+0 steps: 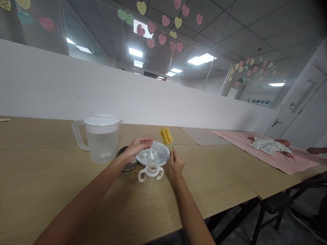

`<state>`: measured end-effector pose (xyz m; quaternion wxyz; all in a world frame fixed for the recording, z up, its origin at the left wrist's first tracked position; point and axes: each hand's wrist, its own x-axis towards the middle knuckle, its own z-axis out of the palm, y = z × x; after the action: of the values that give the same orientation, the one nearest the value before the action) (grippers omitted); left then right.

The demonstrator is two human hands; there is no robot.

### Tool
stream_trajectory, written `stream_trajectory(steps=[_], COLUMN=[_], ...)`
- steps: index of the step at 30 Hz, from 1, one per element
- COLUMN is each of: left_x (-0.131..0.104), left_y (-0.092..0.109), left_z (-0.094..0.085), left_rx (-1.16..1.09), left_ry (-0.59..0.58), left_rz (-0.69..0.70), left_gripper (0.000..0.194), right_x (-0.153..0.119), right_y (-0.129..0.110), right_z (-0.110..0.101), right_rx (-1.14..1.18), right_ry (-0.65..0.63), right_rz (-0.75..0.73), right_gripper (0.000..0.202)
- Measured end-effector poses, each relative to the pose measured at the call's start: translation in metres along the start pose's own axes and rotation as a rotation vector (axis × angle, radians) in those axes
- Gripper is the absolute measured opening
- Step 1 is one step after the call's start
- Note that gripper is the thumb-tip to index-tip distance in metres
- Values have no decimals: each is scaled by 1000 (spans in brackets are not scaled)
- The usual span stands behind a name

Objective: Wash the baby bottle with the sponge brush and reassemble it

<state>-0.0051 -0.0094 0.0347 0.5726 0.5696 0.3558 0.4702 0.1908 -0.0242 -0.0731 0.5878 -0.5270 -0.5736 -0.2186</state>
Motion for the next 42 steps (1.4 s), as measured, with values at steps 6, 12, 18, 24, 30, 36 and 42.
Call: stream_trajectory(steps=[6,12,18,24,30,36,42], left_x=[-5,3,7,-4,-8,-5,-5], left_y=[8,7,4,8,9,8,9], left_z=[6,2,-1,9,12,9,13], left_rx=[-99,-387,-425,-304,-59,-109,-235], left_ry=[36,93,75,35,50,36,-64], left_rz=[51,-8,-64,-22,89,64,42], left_gripper=[44,30,15,26,32,19,12], right_x=[1,0,-2,0,0,-1,-2], right_y=[0,-4,-7,-8,-11,-15,-14], right_z=[-1,-7,-13,-10,-10,-11,-10], right_rx=[-3,36,141,6,-39,101,59], right_ry=[-4,-58,-83,-131,-81,-58,-43], right_rz=[-266,-214,41,10,12,-17,14], right_gripper=[30,31,42,44,44,41,41])
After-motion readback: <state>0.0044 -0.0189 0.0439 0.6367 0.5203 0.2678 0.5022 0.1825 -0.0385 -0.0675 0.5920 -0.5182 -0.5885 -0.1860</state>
